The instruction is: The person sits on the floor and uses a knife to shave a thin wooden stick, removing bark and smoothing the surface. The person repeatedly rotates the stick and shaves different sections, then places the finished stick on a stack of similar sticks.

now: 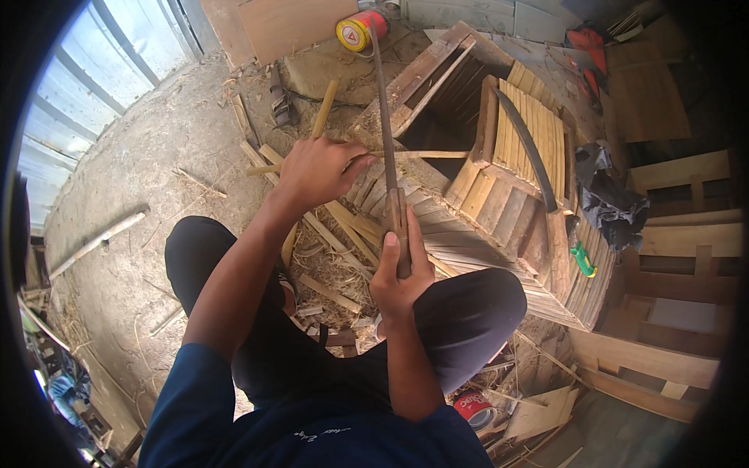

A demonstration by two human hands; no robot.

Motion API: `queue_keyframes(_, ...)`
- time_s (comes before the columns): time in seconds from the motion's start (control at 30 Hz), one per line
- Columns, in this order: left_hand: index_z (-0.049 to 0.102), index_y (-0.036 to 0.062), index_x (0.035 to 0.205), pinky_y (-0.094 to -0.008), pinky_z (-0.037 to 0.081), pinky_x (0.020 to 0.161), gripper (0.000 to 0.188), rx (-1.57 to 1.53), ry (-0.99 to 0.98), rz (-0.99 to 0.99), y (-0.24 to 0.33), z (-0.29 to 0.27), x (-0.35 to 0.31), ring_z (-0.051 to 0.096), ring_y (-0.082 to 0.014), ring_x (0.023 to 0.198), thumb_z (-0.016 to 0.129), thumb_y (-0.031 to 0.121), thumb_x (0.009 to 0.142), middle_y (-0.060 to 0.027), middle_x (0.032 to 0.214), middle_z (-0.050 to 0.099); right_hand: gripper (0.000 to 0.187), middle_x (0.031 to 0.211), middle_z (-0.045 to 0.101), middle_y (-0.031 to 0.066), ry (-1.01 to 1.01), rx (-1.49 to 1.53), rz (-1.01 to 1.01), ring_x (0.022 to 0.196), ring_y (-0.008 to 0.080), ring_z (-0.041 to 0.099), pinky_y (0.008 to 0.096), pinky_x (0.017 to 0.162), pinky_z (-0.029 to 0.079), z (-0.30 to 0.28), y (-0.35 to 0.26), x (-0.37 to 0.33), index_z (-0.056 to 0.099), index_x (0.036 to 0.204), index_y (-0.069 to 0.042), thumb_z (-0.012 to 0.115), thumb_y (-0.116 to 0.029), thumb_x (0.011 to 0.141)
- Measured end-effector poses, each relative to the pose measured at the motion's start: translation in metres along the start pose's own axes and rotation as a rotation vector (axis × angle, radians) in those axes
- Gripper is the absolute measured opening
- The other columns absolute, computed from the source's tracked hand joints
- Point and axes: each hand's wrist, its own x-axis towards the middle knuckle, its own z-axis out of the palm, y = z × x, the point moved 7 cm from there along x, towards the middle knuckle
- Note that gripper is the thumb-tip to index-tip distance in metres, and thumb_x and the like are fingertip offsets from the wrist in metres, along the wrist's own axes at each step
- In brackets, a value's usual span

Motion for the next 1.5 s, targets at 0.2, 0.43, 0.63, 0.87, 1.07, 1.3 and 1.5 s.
queue_keyframes(0.2,0.073,0.0135,0.086,-0.0513,0.054,0.065,0.034,-0.005,0.023,0.007,0.0,-0.001,-0.001,0.069,-0.0394,0.072,0.058,0.04,0.101,-0.0154,0.073,0.07,0.046,0.102,0.075,0.0137,0.0,-0.024,-0.033,0.08,0.0108,0.066,0.0251,0.07,0.053,0.002,0.001,-0.001,0.053,0.145,0.005,0.058,-0.014,0.104)
queue_keyframes(0.43,0.074,0.0142,0.086,-0.0511,0.054,0.065,0.034,0.0,0.026,-0.014,-0.001,0.0,-0.002,0.069,-0.0398,0.072,0.059,0.041,0.1,-0.0156,0.073,0.07,0.047,0.108,0.074,0.0195,-0.016,-0.083,-0.092,0.088,0.0161,0.071,0.0284,0.077,0.055,0.005,0.0,-0.003,0.052,0.145,0.007,0.056,-0.013,0.103)
queue_keyframes(0.63,0.075,0.0163,0.097,-0.0496,0.054,0.067,0.029,0.033,-0.074,-0.05,-0.004,0.004,-0.001,0.069,-0.0371,0.077,0.061,0.041,0.1,-0.0114,0.078,0.072,0.048,0.113,0.073,0.0228,-0.021,-0.112,-0.06,0.094,0.0205,0.073,0.0304,0.08,0.056,0.003,0.002,-0.005,0.051,0.145,0.008,0.056,-0.013,0.102)
queue_keyframes(0.87,0.074,0.0154,0.096,-0.0495,0.053,0.067,0.028,0.024,-0.066,-0.028,-0.003,0.004,0.0,0.069,-0.0372,0.077,0.061,0.04,0.101,-0.0118,0.077,0.071,0.049,0.115,0.072,0.0244,-0.017,-0.101,-0.081,0.099,0.0241,0.072,0.0323,0.084,0.056,0.003,0.005,-0.005,0.05,0.145,0.009,0.056,-0.012,0.102)
queue_keyframes(1.07,0.076,0.0174,0.093,-0.051,0.054,0.068,0.035,-0.004,-0.049,-0.018,-0.003,0.003,-0.001,0.07,-0.0392,0.074,0.055,0.043,0.103,-0.0151,0.075,0.071,0.049,0.112,0.072,0.0247,-0.012,-0.108,-0.027,0.099,0.0245,0.073,0.033,0.084,0.057,-0.001,0.012,-0.014,0.051,0.144,0.01,0.055,-0.013,0.101)
queue_keyframes(1.3,0.073,0.0155,0.096,-0.0501,0.054,0.067,0.029,0.027,-0.028,-0.001,-0.002,0.003,-0.002,0.069,-0.038,0.076,0.059,0.04,0.101,-0.0132,0.075,0.07,0.05,0.104,0.076,0.0245,0.052,-0.167,-0.122,0.082,0.0229,0.076,0.0324,0.073,0.059,-0.026,0.036,-0.06,0.056,0.138,0.013,0.058,-0.018,0.099)
queue_keyframes(1.5,0.076,0.0167,0.099,-0.0496,0.054,0.067,0.03,0.049,-0.031,-0.005,-0.001,0.002,0.0,0.069,-0.0385,0.076,0.06,0.042,0.1,-0.0134,0.077,0.071,0.051,0.089,0.076,0.0186,0.077,-0.136,-0.124,0.062,0.0144,0.068,0.0282,0.058,0.055,-0.052,0.014,-0.093,0.057,0.137,0.013,0.06,-0.021,0.098)
